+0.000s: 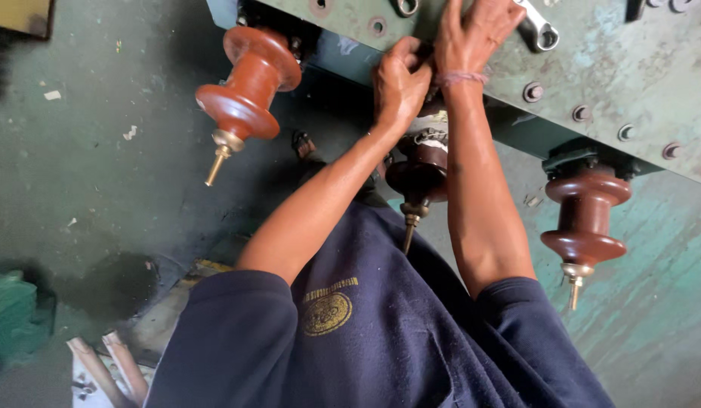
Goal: The person picks small bolts and fittings from a green metal work plate and handles brown porcelain insulators mounted on the equipment, threading and fitting parts by hand. They gather the fasteners and place them into an orange container, then continue handling the insulators and hardware on the plate.
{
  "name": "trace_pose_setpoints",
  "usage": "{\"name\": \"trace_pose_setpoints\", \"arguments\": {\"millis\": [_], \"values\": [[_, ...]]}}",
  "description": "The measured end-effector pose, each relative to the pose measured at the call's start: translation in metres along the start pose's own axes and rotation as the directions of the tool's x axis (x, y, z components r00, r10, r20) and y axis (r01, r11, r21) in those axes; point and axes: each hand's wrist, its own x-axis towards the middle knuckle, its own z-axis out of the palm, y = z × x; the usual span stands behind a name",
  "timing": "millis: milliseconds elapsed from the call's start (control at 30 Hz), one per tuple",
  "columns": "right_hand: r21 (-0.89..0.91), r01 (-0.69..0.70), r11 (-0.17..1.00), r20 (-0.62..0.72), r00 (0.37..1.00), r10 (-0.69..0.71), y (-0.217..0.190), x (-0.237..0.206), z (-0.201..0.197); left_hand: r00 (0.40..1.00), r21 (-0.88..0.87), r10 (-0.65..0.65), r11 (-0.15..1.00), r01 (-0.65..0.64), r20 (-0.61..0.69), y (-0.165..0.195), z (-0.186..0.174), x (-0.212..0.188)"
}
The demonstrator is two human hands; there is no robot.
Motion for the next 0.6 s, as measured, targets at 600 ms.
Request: {"name": "trace_pose_setpoints", "arguments": {"millis": [600], "values": [[-0.173,-0.085,0.981,0.170,0.979,0.115,-0.025,0.018,-0.008,0.835,-0.734,-0.245,0.398,0.550,0.493,-0.044,0.013,-0.013]]}}
